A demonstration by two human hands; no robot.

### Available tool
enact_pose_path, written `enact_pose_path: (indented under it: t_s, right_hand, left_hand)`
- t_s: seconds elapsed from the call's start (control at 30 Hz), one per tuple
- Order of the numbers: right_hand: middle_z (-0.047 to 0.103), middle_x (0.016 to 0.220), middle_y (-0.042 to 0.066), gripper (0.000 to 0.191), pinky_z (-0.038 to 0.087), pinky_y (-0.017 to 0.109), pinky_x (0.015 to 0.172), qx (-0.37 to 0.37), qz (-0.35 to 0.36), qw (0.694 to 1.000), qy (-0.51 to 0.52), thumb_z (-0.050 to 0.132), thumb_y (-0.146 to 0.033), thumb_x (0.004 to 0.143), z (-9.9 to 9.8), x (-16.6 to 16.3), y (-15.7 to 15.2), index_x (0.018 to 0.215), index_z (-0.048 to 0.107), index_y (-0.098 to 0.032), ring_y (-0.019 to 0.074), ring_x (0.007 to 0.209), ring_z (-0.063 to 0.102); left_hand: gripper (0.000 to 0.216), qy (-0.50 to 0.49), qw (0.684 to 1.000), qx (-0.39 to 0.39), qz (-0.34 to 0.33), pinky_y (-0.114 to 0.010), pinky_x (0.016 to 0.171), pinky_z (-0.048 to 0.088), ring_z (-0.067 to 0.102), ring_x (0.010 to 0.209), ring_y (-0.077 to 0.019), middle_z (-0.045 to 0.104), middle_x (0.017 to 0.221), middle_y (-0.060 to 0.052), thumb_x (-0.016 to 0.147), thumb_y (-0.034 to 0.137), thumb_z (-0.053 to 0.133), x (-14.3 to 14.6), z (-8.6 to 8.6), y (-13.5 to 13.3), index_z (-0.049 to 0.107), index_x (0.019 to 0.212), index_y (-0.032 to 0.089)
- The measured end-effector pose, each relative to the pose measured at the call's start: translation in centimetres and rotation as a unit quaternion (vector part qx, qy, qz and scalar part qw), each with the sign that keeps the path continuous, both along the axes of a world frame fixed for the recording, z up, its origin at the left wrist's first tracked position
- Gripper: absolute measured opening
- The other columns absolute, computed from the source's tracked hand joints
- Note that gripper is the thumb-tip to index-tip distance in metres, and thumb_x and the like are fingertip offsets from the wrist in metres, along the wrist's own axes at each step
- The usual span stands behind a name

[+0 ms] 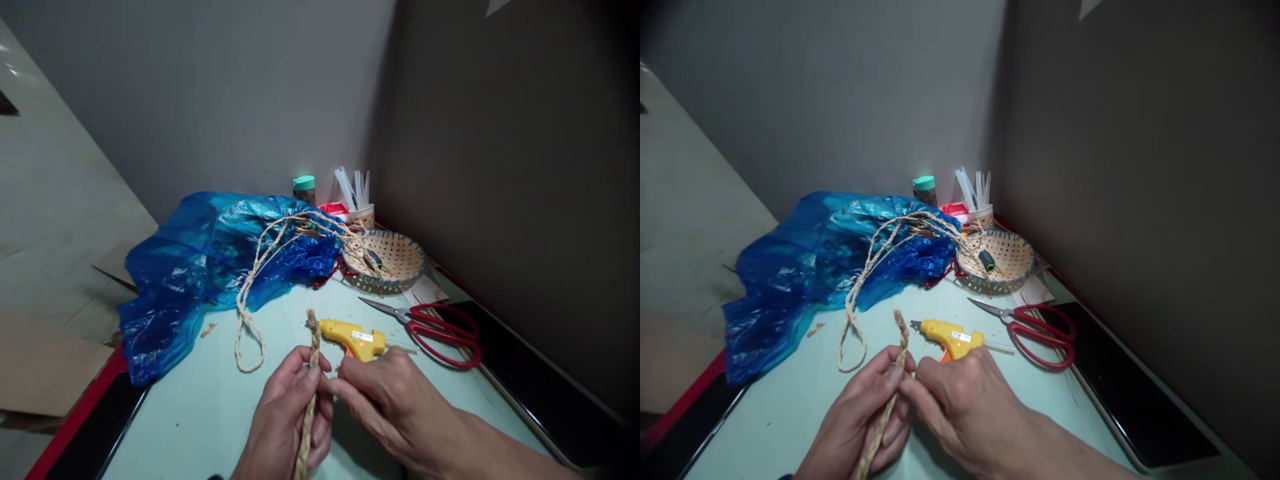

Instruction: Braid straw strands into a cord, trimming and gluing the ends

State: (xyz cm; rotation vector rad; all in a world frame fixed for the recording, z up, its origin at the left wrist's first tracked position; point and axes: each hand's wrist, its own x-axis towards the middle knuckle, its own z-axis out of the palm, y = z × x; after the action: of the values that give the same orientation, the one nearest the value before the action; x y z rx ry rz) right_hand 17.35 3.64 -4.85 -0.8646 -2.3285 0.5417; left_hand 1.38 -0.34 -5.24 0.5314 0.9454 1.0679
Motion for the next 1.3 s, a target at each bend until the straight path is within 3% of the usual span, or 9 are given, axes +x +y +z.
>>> enact_pose_path:
  t_s: [0.17,0.37,0.53,0.73,0.97,1.07,1.13,1.2,1.3]
  right_hand:
    - [0.057,0.057,-0.001,0.037,0.027,0.028,0.050,0.053,0.012,0.998,-0.019,0.037,-0.031,0.102,-0.7,0.0,0.4,0.070,0.050,-0.020,0.0118,0.047,0.047]
    - [0.061,0.054,0.000,0.037,0.021,0.030,0.049,0.107,-0.053,0.991,-0.065,0.043,-0.030,0.099,-0.8,-0.2,0.3,0.066,0.054,-0.019,0.0130,0.044,0.052]
    - [0.065,0.058,0.001,0.025,0.024,0.028,0.050,0.058,-0.084,0.992,-0.072,0.058,-0.036,0.092,-0.3,-0.3,0.2,0.073,0.062,-0.019,0.0157,0.048,0.056]
    - [0.071,0.079,0.004,0.021,0.034,0.027,0.056,-0.037,-0.040,0.997,-0.053,0.058,-0.034,0.092,0.8,-0.1,-0.2,0.107,0.058,-0.019,0.0202,0.065,0.064]
    - [0.068,0.082,0.002,0.023,0.040,0.026,0.061,-0.025,0.020,0.999,0.003,0.052,-0.032,0.098,-0.3,-0.1,0.2,0.117,0.048,-0.021,0.0165,0.066,0.061]
    - [0.068,0.092,0.004,0.020,0.044,0.025,0.069,-0.013,0.063,0.997,0.041,0.054,-0.027,0.098,-0.3,-0.1,0.3,0.116,0.050,-0.020,0.0155,0.075,0.062]
    - [0.068,0.097,0.004,0.022,0.046,0.024,0.073,-0.018,0.078,0.993,0.085,0.058,-0.026,0.096,0.2,0.1,0.4,0.116,0.052,-0.019,0.0141,0.078,0.061]
    - [0.068,0.095,0.004,0.022,0.047,0.023,0.072,-0.033,0.065,0.987,0.144,0.063,-0.025,0.093,0.8,0.3,0.5,0.113,0.056,-0.018,0.0130,0.077,0.061]
    - [0.069,0.083,0.002,0.005,0.048,0.021,0.067,-0.042,0.040,0.978,0.199,0.062,-0.021,0.093,1.5,0.7,0.7,0.096,0.064,-0.017,0.0122,0.072,0.061]
  left_hand:
    - [0.041,0.013,0.999,0.031,-0.020,-0.012,0.031,0.017,0.020,0.031,0.0003,0.048,0.048,0.010,0.078,0.054,0.072,0.0,-0.3,0.2,0.048,0.082,0.021]
    - [0.044,0.059,0.997,0.052,-0.011,-0.012,0.032,0.013,0.018,0.032,0.0019,0.043,0.048,0.012,0.068,0.049,0.082,0.2,-0.7,0.2,0.050,0.079,0.020]
    - [0.042,0.128,0.990,0.048,0.021,-0.014,0.034,0.013,0.021,0.031,0.0028,0.061,0.058,0.003,0.071,0.051,0.079,0.0,-0.7,0.0,0.054,0.074,0.017]
    - [0.034,0.180,0.982,0.049,0.022,-0.016,0.039,0.007,0.017,0.036,0.0002,0.045,0.047,0.009,0.080,0.046,0.070,0.0,0.2,-0.2,0.054,0.077,0.017]
    - [0.028,0.139,0.990,0.034,-0.013,-0.017,0.039,0.008,0.014,0.038,-0.0012,0.037,0.049,0.010,0.084,0.040,0.065,0.4,0.5,0.0,0.052,0.074,0.018]
    - [0.026,0.132,0.991,0.024,0.011,-0.015,0.040,0.009,0.016,0.040,-0.0019,0.035,0.051,0.010,0.082,0.040,0.068,0.4,0.4,0.0,0.054,0.082,0.018]
    - [0.027,0.127,0.991,0.032,0.036,-0.015,0.040,0.012,0.017,0.039,-0.0024,0.033,0.049,0.011,0.084,0.040,0.067,0.2,0.5,0.1,0.051,0.077,0.019]
    - [0.035,0.120,0.988,0.058,0.076,-0.016,0.039,0.016,0.018,0.038,-0.0030,0.032,0.045,0.011,0.087,0.039,0.063,-0.4,0.7,0.4,0.044,0.067,0.019]
    - [0.033,0.099,0.986,0.078,0.109,-0.016,0.039,0.018,0.018,0.040,-0.0023,0.040,0.053,0.009,0.089,0.033,0.063,-1.3,1.0,0.7,0.046,0.066,0.017]
